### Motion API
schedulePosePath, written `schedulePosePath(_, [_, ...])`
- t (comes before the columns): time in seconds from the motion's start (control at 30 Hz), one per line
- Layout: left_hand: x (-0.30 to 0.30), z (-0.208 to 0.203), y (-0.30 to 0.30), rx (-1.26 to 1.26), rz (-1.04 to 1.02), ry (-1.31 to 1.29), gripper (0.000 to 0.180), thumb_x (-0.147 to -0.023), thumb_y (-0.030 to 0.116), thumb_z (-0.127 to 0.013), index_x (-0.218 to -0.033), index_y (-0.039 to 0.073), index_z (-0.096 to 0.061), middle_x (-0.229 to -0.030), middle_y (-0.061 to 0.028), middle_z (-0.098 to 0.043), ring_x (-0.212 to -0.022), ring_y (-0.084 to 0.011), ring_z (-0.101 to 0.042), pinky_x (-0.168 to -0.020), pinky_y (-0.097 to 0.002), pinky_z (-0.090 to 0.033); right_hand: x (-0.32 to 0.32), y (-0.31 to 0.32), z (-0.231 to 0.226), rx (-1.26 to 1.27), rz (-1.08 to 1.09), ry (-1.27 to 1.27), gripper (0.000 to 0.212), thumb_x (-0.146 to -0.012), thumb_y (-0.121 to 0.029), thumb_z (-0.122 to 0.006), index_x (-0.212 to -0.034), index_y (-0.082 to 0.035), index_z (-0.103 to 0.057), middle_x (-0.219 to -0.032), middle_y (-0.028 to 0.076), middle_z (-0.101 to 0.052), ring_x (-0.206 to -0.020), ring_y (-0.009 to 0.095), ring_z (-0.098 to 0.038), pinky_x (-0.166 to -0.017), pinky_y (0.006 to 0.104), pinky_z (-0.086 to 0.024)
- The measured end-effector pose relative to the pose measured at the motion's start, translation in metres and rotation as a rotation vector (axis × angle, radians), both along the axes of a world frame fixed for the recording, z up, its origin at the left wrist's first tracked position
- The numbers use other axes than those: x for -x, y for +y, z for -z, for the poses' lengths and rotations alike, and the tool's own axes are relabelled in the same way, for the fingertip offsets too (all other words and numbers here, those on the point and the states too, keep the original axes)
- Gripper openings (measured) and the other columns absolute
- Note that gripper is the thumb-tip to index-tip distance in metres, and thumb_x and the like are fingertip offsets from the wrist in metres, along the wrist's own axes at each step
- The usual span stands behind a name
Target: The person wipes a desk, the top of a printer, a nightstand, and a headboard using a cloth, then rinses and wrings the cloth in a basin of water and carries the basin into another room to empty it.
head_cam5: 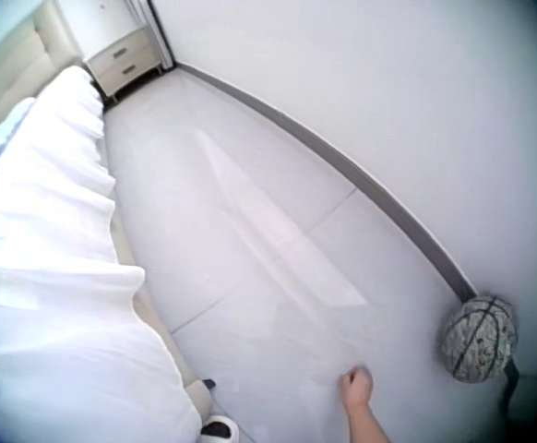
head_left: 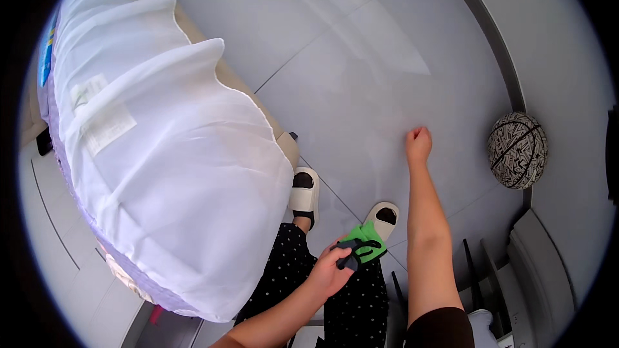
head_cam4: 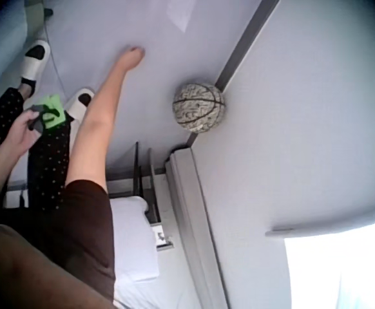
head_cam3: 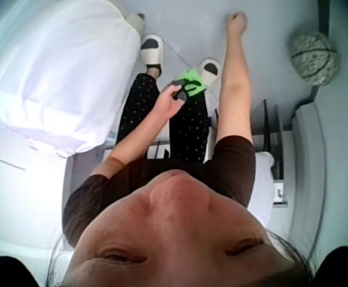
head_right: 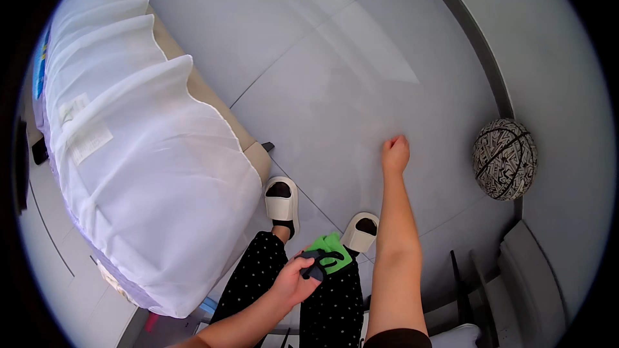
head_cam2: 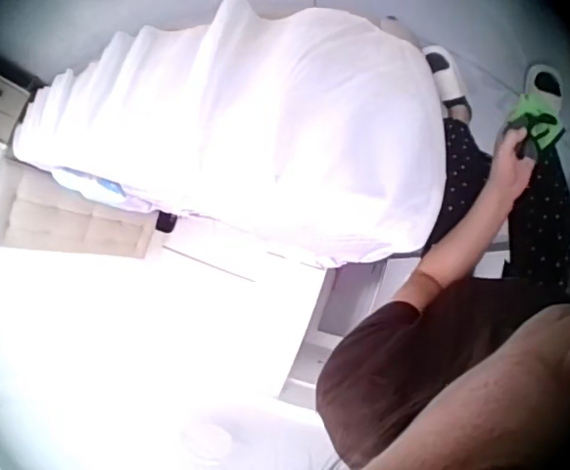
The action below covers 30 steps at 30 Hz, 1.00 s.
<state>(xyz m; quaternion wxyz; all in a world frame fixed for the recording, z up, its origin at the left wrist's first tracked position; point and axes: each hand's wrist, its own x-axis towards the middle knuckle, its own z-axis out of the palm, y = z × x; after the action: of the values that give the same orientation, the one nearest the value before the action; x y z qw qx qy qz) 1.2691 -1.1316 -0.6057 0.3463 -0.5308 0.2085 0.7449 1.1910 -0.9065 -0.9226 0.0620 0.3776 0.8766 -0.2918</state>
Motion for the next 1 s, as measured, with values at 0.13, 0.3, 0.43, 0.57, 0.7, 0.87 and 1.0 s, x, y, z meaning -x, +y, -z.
schedulePosePath(0.13, [-0.006,0.000,-0.009,0.009,0.151,0.039,0.044,-0.083,0.000,-0.053,-0.127,-0.002,-0.046,-0.119,-0.0128,-0.055,-0.113,-0.0245,-0.053,-0.101,-0.0368,-0.041,-0.038,-0.015,-0.051,0.432,0.138,0.124,0.005,-0.079,-0.005,-0.057,-0.076,-0.002,-0.055,-0.061,0.006,-0.059,-0.050,0.015,-0.057,-0.050,0.0308,-0.048])
schedulePosePath(0.3, [-0.008,-0.060,-0.028,-0.134,0.206,0.069,0.045,-0.082,-0.003,-0.051,-0.127,-0.001,-0.047,-0.122,-0.0137,-0.055,-0.116,-0.0253,-0.053,-0.102,-0.0394,-0.041,-0.086,-0.040,-0.246,0.752,0.017,-0.068,0.018,-0.091,-0.014,-0.059,-0.082,0.000,-0.063,-0.062,0.002,-0.059,-0.056,0.009,-0.055,-0.053,0.0263,-0.046])
schedulePosePath(0.43, [-0.031,-0.143,-0.020,-0.248,0.155,0.028,0.045,-0.083,-0.002,-0.051,-0.128,0.000,-0.047,-0.121,-0.0127,-0.056,-0.114,-0.0251,-0.055,-0.101,-0.0413,-0.043,-0.123,-0.026,-0.370,1.030,0.240,-0.018,0.009,-0.091,-0.007,-0.058,-0.087,0.001,-0.062,-0.069,0.003,-0.059,-0.060,0.011,-0.055,-0.057,0.0255,-0.045])
schedulePosePath(0.57, [-0.016,-0.271,-0.009,-0.297,0.160,0.053,0.039,-0.086,0.001,-0.054,-0.124,0.003,-0.051,-0.114,-0.0076,-0.059,-0.104,-0.0173,-0.058,-0.093,-0.0349,-0.047,-0.131,-0.013,-0.483,1.140,0.410,0.003,0.008,-0.090,-0.005,-0.058,-0.086,0.001,-0.060,-0.069,0.005,-0.060,-0.059,0.013,-0.055,-0.057,0.0263,-0.046])
schedulePosePath(0.7, [-0.008,-0.376,-0.033,-0.245,0.045,0.213,0.033,-0.086,0.001,-0.053,-0.118,0.004,-0.055,-0.108,-0.0064,-0.061,-0.100,-0.0171,-0.059,-0.092,-0.0342,-0.047,-0.129,-0.033,-0.572,1.052,0.131,0.056,0.009,-0.089,-0.005,-0.057,-0.088,0.003,-0.060,-0.073,0.008,-0.061,-0.063,0.016,-0.061,-0.060,0.0287,-0.054])
schedulePosePath(0.87, [-0.034,-0.478,-0.098,-0.276,-0.240,0.260,0.026,-0.087,0.004,-0.048,-0.111,-0.003,-0.054,-0.115,-0.0162,-0.060,-0.108,-0.0260,-0.059,-0.101,-0.0405,-0.044,-0.111,-0.097,-0.672,1.172,-0.041,-0.009,0.009,-0.086,-0.004,-0.060,-0.091,0.003,-0.063,-0.074,0.008,-0.062,-0.064,0.017,-0.062,-0.061,0.0295,-0.056])
schedulePosePath(1.0, [-0.079,-0.545,-0.124,-0.126,-0.610,0.325,0.028,-0.086,0.006,-0.048,-0.112,-0.004,-0.053,-0.112,-0.0168,-0.061,-0.105,-0.0304,-0.060,-0.100,-0.0440,-0.045,-0.089,-0.147,-0.763,1.191,-0.501,-0.058,0.011,-0.087,-0.008,-0.059,-0.090,0.001,-0.064,-0.068,0.003,-0.057,-0.055,0.011,-0.052,-0.049,0.0244,-0.041])
